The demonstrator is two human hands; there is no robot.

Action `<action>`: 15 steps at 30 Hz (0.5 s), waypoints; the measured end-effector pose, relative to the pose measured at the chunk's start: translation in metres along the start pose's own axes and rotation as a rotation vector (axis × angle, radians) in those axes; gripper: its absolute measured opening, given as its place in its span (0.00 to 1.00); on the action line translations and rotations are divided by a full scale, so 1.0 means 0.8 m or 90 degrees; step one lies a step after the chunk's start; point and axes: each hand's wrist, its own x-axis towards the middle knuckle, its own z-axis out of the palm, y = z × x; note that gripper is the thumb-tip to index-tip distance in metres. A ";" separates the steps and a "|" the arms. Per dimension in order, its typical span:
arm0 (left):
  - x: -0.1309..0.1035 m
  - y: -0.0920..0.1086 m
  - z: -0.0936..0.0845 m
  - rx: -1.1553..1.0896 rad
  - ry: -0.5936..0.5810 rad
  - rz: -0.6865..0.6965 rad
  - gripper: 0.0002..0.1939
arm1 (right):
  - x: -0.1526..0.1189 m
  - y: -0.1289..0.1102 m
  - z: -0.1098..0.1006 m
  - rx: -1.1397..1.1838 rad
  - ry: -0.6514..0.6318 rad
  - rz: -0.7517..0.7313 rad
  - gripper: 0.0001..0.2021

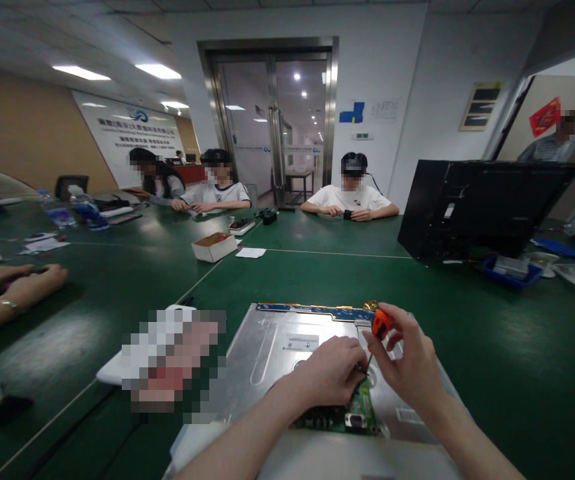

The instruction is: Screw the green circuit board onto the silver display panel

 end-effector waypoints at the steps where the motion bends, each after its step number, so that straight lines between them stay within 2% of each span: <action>1: 0.000 0.000 0.000 0.001 0.000 -0.001 0.10 | 0.000 0.000 0.000 -0.002 0.001 0.000 0.16; 11: 0.000 0.001 -0.001 0.008 -0.009 -0.004 0.09 | -0.001 0.001 0.001 0.003 0.004 0.006 0.17; 15: 0.000 0.002 -0.002 0.003 -0.010 -0.008 0.09 | 0.003 -0.002 -0.004 0.015 0.031 -0.009 0.16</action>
